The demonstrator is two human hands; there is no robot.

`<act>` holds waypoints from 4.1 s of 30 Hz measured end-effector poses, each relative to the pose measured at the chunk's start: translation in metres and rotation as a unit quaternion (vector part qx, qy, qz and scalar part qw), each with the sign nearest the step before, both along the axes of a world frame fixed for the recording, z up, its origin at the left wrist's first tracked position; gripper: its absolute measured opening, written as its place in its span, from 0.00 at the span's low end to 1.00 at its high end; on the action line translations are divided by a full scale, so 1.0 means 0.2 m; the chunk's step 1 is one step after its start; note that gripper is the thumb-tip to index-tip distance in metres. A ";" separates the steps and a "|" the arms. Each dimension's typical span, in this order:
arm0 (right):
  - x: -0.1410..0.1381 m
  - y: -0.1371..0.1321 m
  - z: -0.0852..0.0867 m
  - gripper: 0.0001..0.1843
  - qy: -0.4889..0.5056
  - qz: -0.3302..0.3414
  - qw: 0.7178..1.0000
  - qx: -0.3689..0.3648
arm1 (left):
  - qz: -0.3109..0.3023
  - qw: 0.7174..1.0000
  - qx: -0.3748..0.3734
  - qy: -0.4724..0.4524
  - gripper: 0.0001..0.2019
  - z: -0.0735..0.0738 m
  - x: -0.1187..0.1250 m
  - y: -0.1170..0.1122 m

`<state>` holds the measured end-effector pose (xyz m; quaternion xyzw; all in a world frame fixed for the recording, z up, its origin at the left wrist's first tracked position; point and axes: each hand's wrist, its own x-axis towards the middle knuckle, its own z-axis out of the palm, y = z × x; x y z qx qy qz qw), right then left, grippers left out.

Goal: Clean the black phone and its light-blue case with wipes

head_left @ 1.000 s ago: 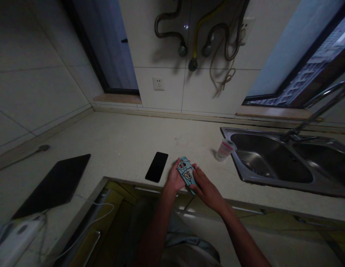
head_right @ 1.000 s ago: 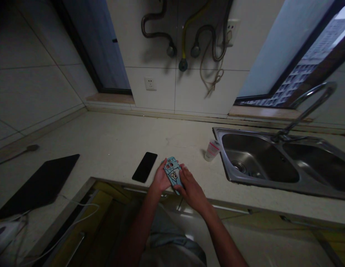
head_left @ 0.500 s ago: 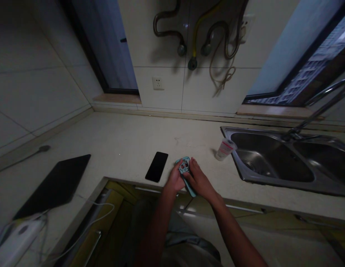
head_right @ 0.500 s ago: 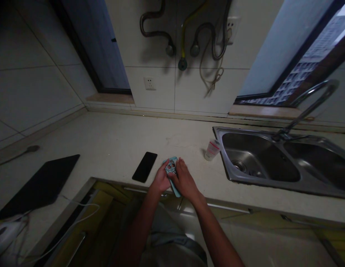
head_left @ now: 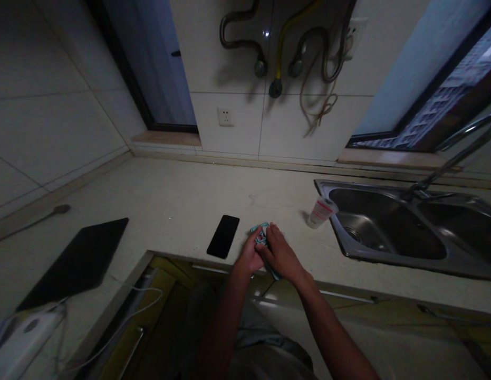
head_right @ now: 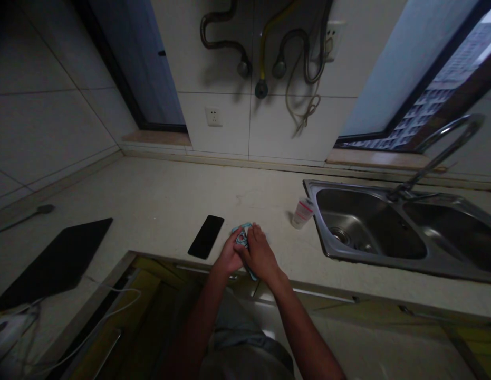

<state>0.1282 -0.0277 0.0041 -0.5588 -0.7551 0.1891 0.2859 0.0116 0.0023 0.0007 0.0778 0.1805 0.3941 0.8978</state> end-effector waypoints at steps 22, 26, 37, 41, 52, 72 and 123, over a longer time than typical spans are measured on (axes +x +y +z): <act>0.00 -0.01 -0.01 0.37 0.016 -0.004 1.000 0.020 | -0.008 1.000 -0.002 0.022 0.17 0.02 0.00 -0.02; -0.01 -0.01 0.01 0.36 0.004 -0.010 1.000 0.006 | -0.011 0.999 -0.001 0.031 0.17 0.04 0.00 -0.02; 0.00 -0.02 0.01 0.38 0.005 -0.011 1.000 -0.001 | -0.005 1.000 -0.005 0.025 0.14 0.00 0.00 -0.01; 0.00 -0.02 0.01 0.37 0.006 -0.010 1.000 0.002 | -0.003 1.000 -0.008 0.023 0.13 0.01 0.00 -0.01; 0.00 -0.04 0.04 0.38 0.002 -0.008 1.000 -0.019 | -0.009 0.999 -0.021 0.023 0.13 0.01 0.01 -0.01; 0.01 -0.03 0.00 0.37 0.028 -0.007 1.000 0.000 | 0.016 0.998 -0.037 0.045 0.08 0.03 0.01 -0.01; 0.00 -0.02 0.03 0.33 0.037 -0.005 0.999 0.011 | -0.016 0.999 -0.010 0.047 0.14 0.01 0.00 -0.01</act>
